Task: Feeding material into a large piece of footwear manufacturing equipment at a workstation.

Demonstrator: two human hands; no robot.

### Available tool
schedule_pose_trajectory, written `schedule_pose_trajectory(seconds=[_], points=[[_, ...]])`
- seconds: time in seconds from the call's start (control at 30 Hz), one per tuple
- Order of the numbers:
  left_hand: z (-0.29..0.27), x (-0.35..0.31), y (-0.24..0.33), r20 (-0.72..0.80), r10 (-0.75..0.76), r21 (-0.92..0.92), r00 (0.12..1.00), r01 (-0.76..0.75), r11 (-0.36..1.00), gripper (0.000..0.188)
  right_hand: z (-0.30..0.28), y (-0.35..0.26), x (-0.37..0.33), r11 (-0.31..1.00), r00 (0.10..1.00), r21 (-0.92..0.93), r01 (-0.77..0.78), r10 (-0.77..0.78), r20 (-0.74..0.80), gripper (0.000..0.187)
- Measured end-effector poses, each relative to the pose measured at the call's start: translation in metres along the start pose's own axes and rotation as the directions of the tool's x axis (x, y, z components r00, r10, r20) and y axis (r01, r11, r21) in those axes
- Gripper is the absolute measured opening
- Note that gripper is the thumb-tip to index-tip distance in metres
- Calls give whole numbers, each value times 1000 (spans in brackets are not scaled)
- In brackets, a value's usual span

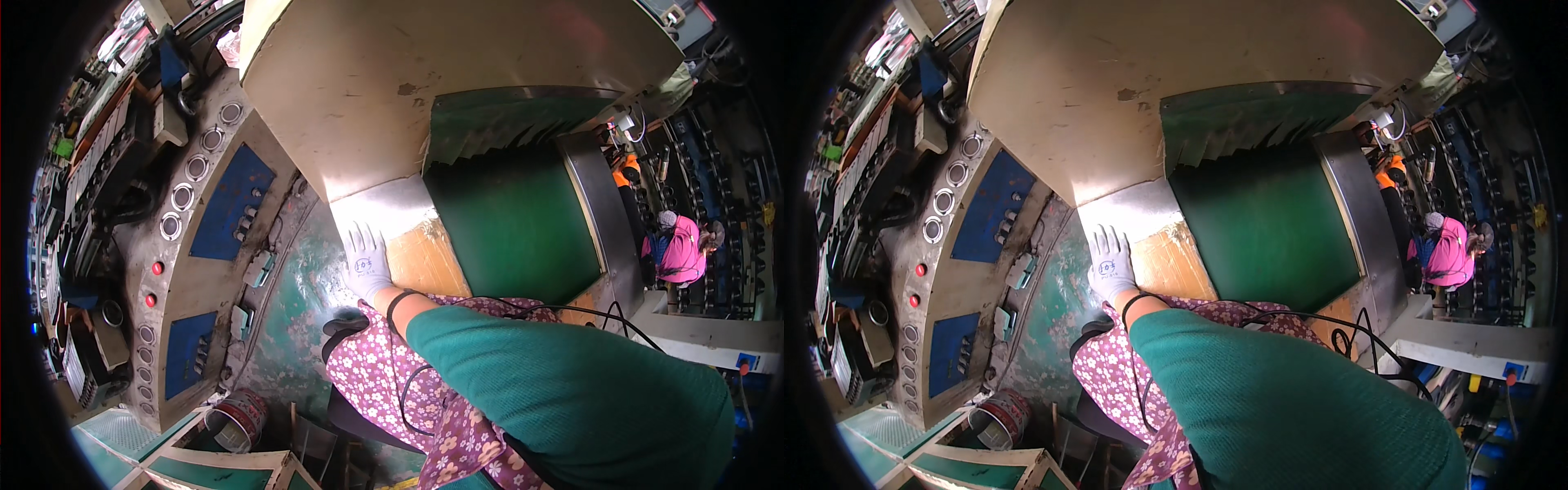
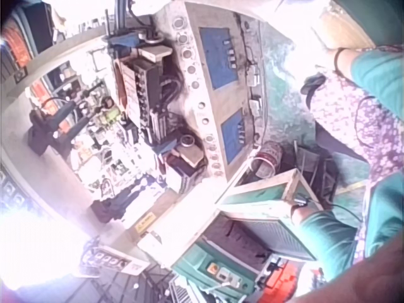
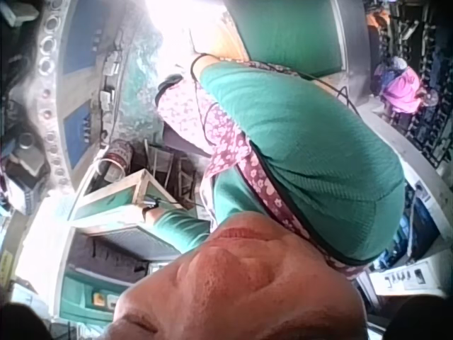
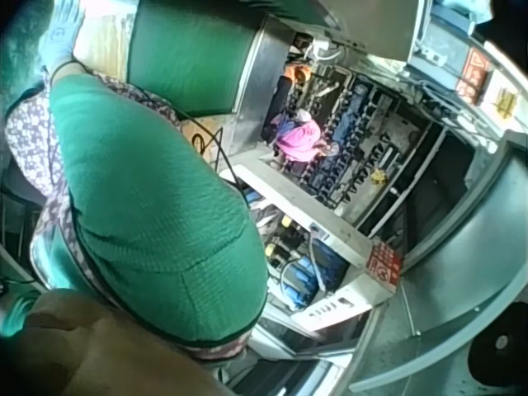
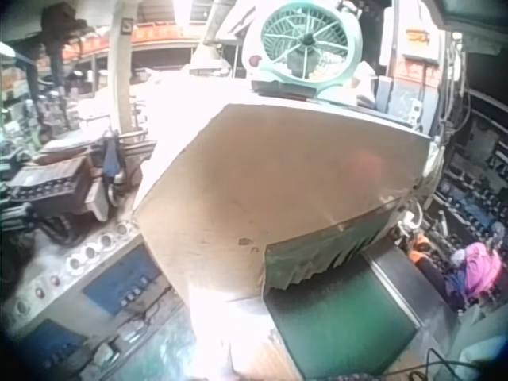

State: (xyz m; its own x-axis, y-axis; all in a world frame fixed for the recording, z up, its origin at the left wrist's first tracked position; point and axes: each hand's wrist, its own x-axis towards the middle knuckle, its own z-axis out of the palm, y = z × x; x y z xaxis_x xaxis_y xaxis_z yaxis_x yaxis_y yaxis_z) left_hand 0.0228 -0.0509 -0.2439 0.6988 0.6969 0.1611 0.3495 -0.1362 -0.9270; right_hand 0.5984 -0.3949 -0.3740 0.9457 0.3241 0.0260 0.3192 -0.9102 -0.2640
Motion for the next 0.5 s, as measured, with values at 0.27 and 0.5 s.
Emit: schedule_pose_trajectory(seconds=[0.27, 0.5], points=[[12, 3, 6, -117, 8, 8, 993, -7, 1000, 50, -3, 11, 1, 1000, 1000, -6, -17, 17, 0, 81], [-4, 1, 10, 56, 41, -72, 998, -37, 997, 52, -3, 12, -2, 1000, 1000, -5, -20, 20, 5, 80]])
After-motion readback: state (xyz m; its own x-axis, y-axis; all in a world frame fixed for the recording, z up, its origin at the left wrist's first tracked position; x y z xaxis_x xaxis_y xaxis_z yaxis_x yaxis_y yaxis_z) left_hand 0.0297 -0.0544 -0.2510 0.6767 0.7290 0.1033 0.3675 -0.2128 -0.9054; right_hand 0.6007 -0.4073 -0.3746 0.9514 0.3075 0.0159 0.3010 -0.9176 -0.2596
